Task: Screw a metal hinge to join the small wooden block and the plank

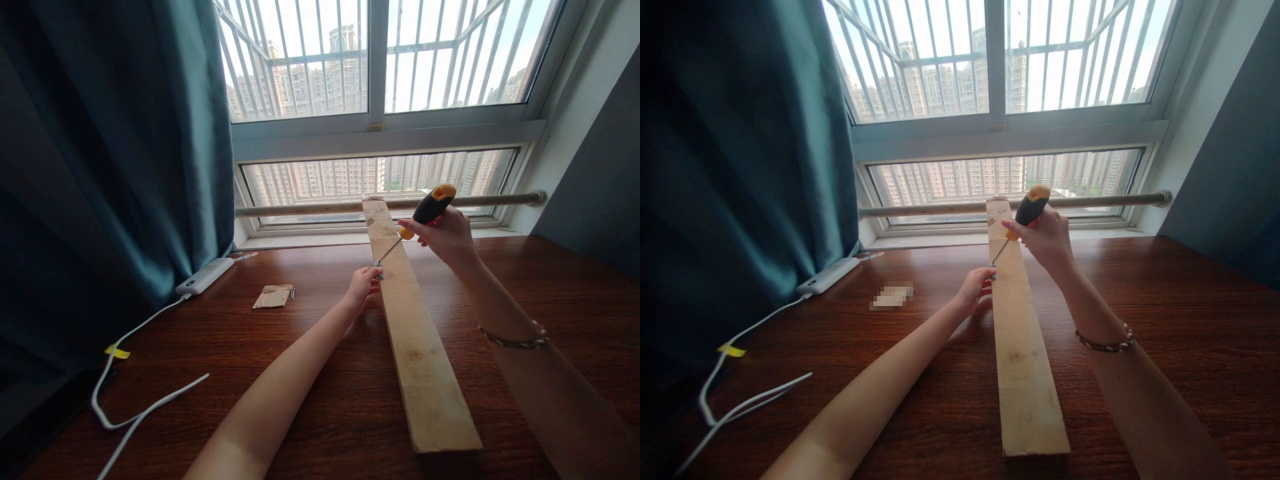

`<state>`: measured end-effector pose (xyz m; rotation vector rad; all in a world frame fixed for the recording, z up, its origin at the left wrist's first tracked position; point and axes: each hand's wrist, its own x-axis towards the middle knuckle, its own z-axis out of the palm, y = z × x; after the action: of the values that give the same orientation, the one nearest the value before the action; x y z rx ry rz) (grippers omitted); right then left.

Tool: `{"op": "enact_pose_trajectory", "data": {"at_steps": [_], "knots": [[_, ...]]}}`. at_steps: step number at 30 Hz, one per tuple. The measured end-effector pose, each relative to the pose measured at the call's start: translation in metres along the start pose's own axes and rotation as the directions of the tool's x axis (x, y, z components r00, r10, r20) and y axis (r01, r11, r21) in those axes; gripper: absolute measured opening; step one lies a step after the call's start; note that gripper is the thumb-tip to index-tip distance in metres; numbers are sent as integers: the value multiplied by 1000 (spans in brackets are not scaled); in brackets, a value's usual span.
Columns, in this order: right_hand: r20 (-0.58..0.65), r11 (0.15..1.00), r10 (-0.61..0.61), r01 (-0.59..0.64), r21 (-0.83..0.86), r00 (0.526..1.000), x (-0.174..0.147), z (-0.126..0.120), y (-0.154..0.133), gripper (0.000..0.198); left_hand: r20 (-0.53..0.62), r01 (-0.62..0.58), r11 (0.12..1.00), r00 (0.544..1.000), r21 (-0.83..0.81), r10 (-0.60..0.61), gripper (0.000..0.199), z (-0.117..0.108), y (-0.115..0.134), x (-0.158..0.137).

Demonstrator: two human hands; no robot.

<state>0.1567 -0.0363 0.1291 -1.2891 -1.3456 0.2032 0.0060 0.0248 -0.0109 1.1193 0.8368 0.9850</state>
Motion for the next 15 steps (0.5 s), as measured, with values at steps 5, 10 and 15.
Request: {"op": "enact_pose_trajectory", "data": {"at_steps": [5, 10, 15], "knots": [[-34, 999, 44, -44, -5, 998, 2, 4, 6, 35, -9, 18, 1000, 1000, 15, -18, 28, -1, 0, 0], [333, 870, 181, -308, 384, 925, -1, -10, -14, 42, 6, 21, 1000, 1000, 18, -21, 29, -1, 0, 0], [346, 863, 149, -293, 413, 926, -4, -12, -18, 39, 8, 37, 999, 999, 12, -38, 29, -1, 0, 1]]}}
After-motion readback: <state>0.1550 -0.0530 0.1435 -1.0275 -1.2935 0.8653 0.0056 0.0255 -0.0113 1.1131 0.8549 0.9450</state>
